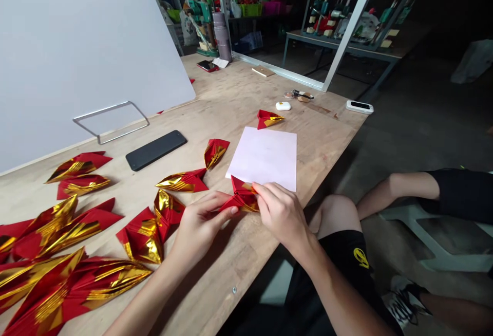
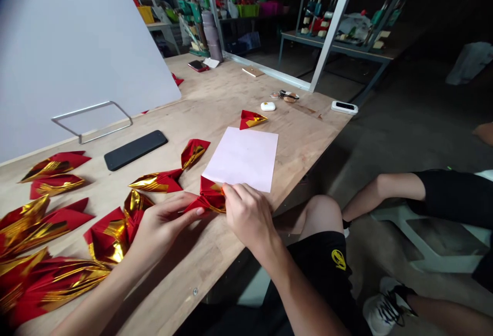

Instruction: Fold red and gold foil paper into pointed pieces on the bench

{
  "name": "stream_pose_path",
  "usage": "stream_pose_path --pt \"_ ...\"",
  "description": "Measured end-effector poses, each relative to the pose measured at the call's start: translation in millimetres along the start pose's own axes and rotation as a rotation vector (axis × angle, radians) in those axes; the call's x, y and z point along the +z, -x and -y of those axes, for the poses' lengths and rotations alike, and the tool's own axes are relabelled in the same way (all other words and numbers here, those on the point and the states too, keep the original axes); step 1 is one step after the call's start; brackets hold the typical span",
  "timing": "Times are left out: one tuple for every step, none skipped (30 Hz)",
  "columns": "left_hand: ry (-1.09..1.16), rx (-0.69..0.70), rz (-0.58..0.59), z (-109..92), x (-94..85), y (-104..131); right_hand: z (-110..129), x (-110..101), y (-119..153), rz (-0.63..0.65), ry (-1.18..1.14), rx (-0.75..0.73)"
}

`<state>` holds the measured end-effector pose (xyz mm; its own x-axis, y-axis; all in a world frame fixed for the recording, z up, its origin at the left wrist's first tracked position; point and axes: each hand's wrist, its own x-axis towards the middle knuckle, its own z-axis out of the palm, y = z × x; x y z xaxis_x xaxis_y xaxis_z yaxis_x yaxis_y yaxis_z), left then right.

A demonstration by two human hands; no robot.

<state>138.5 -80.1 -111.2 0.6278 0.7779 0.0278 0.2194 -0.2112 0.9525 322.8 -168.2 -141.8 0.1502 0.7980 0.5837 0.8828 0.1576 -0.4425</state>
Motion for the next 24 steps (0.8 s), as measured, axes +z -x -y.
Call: stream_pose_path --pt "0.003 0.003 0.004 -0.7 0.3 0.1 -0.2 1.8 0.1 -0.022 0.000 -0.001" --pt "0.006 0.006 0.010 -1.3 0.7 0.2 0.1 3.8 0.4 -0.043 -0.011 0.007" --pt "0.009 0.010 0.016 -1.7 1.1 0.3 0.8 5.9 0.9 -0.063 -0.026 0.022" --pt "0.012 0.013 0.019 -1.7 1.5 0.4 1.6 7.8 1.3 -0.078 -0.040 0.041" --pt "0.013 0.014 0.018 -1.3 1.8 0.4 2.5 9.4 1.6 -0.087 -0.049 0.061" --pt "0.011 0.015 0.017 -0.6 2.0 0.3 3.5 10.5 1.7 -0.092 -0.053 0.078" --pt "0.009 0.016 0.015 0.3 1.9 0.2 4.3 11.2 1.4 -0.095 -0.056 0.092" --pt "0.007 0.017 0.014 1.2 1.5 0.0 4.9 11.2 0.7 -0.093 -0.057 0.106" --pt "0.003 0.016 0.012 2.0 1.0 -0.4 5.3 10.7 -0.3 -0.084 -0.056 0.111" --pt "0.000 0.017 0.009 2.5 0.2 -0.8 5.1 9.7 -1.8 -0.068 -0.049 0.100" --pt "-0.002 0.019 0.007 2.7 -0.6 -1.4 4.5 8.6 -3.4 -0.048 -0.033 0.071" --pt "-0.003 0.020 0.004 2.5 -1.4 -2.0 3.5 7.5 -5.1 -0.027 -0.012 0.021" --pt "-0.001 0.019 -0.002 2.0 -2.0 -2.6 2.0 6.8 -6.6 -0.011 0.011 -0.041" --pt "0.000 0.015 -0.009 1.4 -2.4 -3.1 0.3 6.6 -7.8 -0.003 0.032 -0.105" --pt "0.003 0.007 -0.016 0.7 -2.6 -3.5 -1.4 7.1 -8.5 -0.003 0.045 -0.159" --pt "0.008 -0.004 -0.022 0.2 -2.5 -3.8 -2.8 8.3 -8.8 -0.007 0.045 -0.189" --pt "0.014 -0.017 -0.027 0.0 -2.2 -4.0 -3.6 9.9 -8.6 -0.012 0.031 -0.189" --pt "0.018 -0.029 -0.029 0.2 -1.8 -4.1 -3.8 11.7 -8.2 -0.015 0.009 -0.163" --pt "0.019 -0.038 -0.025 0.9 -1.3 -4.2 -3.2 13.4 -7.7 -0.016 -0.014 -0.119" --pt "0.019 -0.043 -0.020 1.9 -1.0 -4.3 -1.9 14.6 -7.3 -0.016 -0.033 -0.072" --pt "0.020 -0.047 -0.013 3.1 -0.9 -4.5 -0.2 15.1 -7.3 -0.016 -0.044 -0.029" --pt "0.020 -0.049 -0.007 4.3 -1.0 -4.7 1.9 14.9 -7.7 -0.014 -0.049 0.001" --pt "0.022 -0.051 -0.002 5.5 -1.4 -5.0 3.8 14.0 -8.4 -0.010 -0.047 0.011" --pt "0.026 -0.050 0.002 6.5 -2.1 -5.4 5.5 12.6 -9.4 -0.004 -0.041 -0.002"
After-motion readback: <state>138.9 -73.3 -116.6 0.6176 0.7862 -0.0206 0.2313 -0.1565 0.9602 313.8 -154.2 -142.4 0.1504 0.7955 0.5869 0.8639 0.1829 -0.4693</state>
